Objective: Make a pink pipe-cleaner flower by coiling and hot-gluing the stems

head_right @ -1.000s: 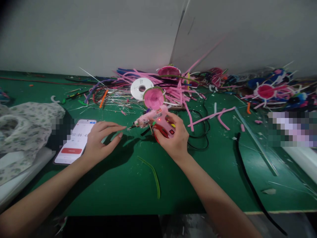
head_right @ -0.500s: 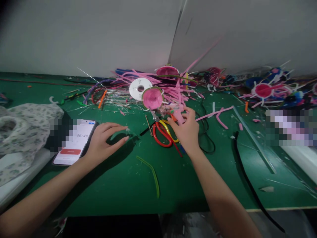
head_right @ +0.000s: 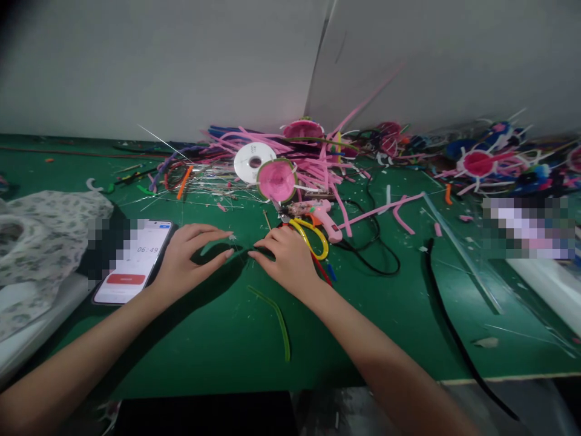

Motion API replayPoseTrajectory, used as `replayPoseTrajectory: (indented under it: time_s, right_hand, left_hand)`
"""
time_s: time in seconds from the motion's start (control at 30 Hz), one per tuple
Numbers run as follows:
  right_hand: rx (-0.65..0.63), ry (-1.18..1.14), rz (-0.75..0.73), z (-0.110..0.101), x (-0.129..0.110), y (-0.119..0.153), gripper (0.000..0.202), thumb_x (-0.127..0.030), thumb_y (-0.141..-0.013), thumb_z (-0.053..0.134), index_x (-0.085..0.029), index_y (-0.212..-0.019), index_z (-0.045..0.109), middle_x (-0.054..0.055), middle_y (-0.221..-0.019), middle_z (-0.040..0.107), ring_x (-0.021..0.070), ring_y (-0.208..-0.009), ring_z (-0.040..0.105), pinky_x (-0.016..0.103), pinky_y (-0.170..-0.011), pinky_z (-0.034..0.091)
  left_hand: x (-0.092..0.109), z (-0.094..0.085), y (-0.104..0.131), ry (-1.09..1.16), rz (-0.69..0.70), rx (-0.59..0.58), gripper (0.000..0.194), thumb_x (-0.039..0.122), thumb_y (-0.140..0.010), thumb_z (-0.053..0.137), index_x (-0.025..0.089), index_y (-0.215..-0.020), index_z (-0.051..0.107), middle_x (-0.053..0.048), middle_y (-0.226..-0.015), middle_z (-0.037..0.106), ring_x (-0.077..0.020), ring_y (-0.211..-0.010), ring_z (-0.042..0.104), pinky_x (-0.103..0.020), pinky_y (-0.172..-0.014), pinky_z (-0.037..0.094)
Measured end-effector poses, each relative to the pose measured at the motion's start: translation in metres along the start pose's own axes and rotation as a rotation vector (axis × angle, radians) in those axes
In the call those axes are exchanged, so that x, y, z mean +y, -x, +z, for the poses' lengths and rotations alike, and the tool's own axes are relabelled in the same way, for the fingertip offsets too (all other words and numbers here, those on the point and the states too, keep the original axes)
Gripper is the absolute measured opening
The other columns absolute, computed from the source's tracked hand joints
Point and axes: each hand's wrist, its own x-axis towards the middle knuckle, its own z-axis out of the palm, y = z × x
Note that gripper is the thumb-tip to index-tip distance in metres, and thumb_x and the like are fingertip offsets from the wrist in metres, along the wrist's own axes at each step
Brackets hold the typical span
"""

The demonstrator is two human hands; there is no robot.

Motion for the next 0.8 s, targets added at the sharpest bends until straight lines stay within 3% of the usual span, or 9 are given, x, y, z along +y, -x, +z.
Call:
replayPoseTrajectory:
  time_s: [0.33, 0.53, 0.8]
  right_hand:
    - [-0.075, -0.029, 0.003, 0.0051, 0.0012, 0.0012, 0.014, -0.029, -0.088, 0.058, -0.02, -0.084, 0.068, 0.004, -0.082, 0.067, 0.0189, -0.08, 0.056, 0.034, -0.073, 0.041]
    - [-0.073, -0.024, 0.014, 0.0058, 0.0021, 0.0023, 0.014, -0.029, -0.089, 0.056, -0.02, -0.084, 0.065, 0.003, -0.084, 0.067, 0.0192, -0.082, 0.056, 0.034, -0.074, 0.04]
    - [-0.048, -0.033, 0.023, 0.0071, 0.0025, 0.004, 0.013, -0.028, -0.09, 0.054, -0.021, -0.084, 0.063, 0.003, -0.084, 0.067, 0.0194, -0.083, 0.058, 0.034, -0.074, 0.04]
  left_hand:
    - [-0.0003, 0.0002, -0.0007, -0.005, 0.003, -0.021, 0.025, 0.03, -0.083, 0.064, 0.026, -0.108, 0.065, -0.003, -0.1, 0.066, -0.0198, -0.094, 0.059, -0.037, -0.084, 0.044]
    - [0.0016, 0.0006, 0.0, -0.024, 0.01, 0.006, 0.032, 0.03, -0.083, 0.064, 0.026, -0.115, 0.059, -0.004, -0.102, 0.065, -0.0203, -0.095, 0.059, -0.037, -0.083, 0.044]
    - [0.0008, 0.0011, -0.0009, -0.082, 0.063, 0.005, 0.026, 0.029, -0.084, 0.063, 0.027, -0.109, 0.062, -0.003, -0.099, 0.065, -0.0195, -0.092, 0.06, -0.037, -0.082, 0.042]
